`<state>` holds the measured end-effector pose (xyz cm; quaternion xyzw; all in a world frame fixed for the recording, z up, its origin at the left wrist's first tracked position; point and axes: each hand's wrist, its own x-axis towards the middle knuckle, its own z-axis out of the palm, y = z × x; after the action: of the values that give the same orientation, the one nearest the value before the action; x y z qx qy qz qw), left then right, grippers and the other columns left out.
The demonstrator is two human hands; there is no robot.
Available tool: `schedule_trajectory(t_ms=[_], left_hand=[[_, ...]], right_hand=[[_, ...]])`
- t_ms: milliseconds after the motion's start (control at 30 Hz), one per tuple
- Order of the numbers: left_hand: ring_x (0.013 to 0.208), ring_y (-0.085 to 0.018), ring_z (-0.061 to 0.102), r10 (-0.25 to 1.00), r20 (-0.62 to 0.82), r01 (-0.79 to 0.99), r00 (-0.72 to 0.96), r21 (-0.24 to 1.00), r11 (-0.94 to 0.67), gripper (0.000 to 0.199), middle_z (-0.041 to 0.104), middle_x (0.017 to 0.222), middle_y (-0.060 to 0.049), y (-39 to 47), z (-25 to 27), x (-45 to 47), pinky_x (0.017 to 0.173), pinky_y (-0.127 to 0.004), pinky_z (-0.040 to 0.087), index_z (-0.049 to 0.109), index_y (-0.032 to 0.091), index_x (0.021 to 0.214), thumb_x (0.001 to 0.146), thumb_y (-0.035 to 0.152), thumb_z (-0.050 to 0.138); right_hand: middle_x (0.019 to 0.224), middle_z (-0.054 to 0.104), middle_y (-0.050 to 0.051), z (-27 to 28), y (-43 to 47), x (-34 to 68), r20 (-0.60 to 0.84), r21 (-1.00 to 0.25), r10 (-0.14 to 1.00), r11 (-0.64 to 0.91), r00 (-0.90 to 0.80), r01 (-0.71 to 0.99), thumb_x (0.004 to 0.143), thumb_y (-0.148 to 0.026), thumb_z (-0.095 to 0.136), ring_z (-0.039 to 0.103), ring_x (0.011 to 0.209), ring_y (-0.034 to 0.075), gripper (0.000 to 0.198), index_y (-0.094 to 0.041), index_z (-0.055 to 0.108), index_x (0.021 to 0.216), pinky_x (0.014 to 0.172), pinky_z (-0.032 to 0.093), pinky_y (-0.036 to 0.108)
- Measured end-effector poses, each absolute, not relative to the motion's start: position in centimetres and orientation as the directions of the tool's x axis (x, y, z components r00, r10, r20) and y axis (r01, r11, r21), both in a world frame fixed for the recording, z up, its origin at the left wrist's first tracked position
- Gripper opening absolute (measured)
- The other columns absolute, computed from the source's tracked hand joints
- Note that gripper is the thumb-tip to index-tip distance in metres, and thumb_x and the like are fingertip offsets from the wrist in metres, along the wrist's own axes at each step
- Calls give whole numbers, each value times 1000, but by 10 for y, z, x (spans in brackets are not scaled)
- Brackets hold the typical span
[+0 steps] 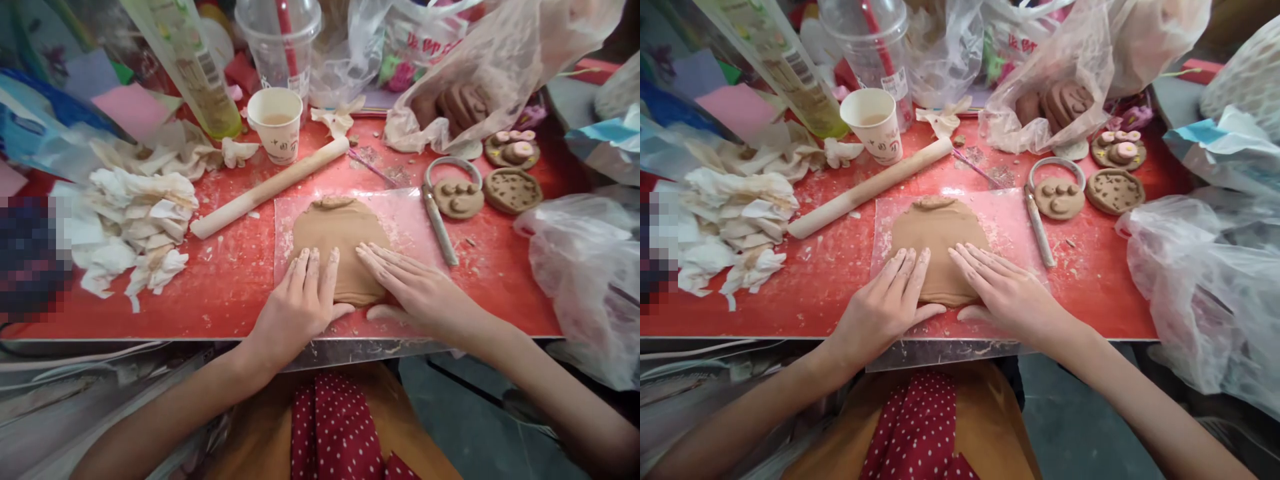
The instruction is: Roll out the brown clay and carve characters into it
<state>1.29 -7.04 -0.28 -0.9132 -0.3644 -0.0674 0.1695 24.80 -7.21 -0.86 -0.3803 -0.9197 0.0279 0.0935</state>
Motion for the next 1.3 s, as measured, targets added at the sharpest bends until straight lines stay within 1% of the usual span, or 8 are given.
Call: schedule_trajectory(t_ms=[267, 433, 567, 867, 1000, 1100, 1167, 1300], left_hand=[[105, -34, 67, 657, 293, 719, 694, -313, -620, 67, 64, 115, -29, -73, -9, 23, 87, -38, 59, 56, -6, 126, 93, 51, 45], [118, -31, 61, 511, 229, 553, 828, -189, -812, 66, 60, 127, -24, -60, -5, -10, 99, -39, 53, 54, -5, 126, 92, 51, 45], [123, -30, 57, 440, 223, 470, 870, -106, -876, 64, 57, 133, -22, -48, -4, -32, 104, -40, 50, 52, -5, 128, 92, 48, 46], [114, -28, 63, 426, 320, 491, 846, -157, -857, 50, 64, 124, -18, -49, -11, -27, 97, -37, 56, 52, -5, 127, 92, 31, 56], [115, -25, 63, 473, 348, 530, 810, -85, -844, 43, 65, 124, -15, -52, -12, -28, 100, -39, 53, 52, -1, 126, 94, 27, 54], [126, -31, 54, 536, 321, 569, 781, -11, -822, 67, 58, 133, -18, -52, -13, -27, 105, -49, 48, 47, -2, 132, 91, 52, 49], [135, -37, 42, 556, 305, 583, 773, 4, -812, 88, 47, 141, -24, -50, -14, -24, 109, -51, 44, 41, -6, 136, 85, 65, 45], [138, -35, 38, 537, 283, 560, 795, -2, -829, 90, 42, 144, -28, -42, -18, -15, 111, -47, 41, 38, -8, 137, 86, 66, 41]], right_hand=[[142, 49, 14, -13, -74, 242, 254, -106, 721, 684, -645, 722, 95, -40, 49, 47, 133, 24, 66, -3, 31, 146, 108, 46, 42], [144, 46, 17, -12, -64, 257, 162, -205, 670, 741, -724, 640, 91, -58, 45, 45, 134, 24, 77, -1, 37, 143, 110, 43, 38], [144, 47, 16, -10, -61, 260, 179, -187, 654, 756, -735, 628, 94, -47, 47, 43, 135, 23, 70, -5, 31, 147, 112, 40, 39], [140, 51, 14, -12, -69, 251, 253, -119, 674, 734, -694, 669, 94, -30, 53, 48, 131, 25, 71, -9, 18, 153, 106, 48, 43], [140, 51, 14, -12, -69, 251, 243, -188, 709, 703, -662, 685, 94, -40, 51, 50, 129, 23, 72, -12, 20, 153, 106, 48, 39], [143, 48, 17, -11, -74, 246, 211, -207, 746, 666, -632, 717, 88, -61, 49, 49, 130, 25, 87, -8, 23, 151, 107, 47, 41], [143, 47, 18, -11, -78, 239, 226, -183, 769, 637, -599, 749, 84, -66, 51, 47, 132, 26, 94, -6, 22, 151, 110, 43, 42], [150, 33, 26, -15, -83, 228, 228, -181, 822, 563, -522, 806, 83, -68, 49, 31, 141, 31, 98, -3, 20, 151, 112, 39, 45]])
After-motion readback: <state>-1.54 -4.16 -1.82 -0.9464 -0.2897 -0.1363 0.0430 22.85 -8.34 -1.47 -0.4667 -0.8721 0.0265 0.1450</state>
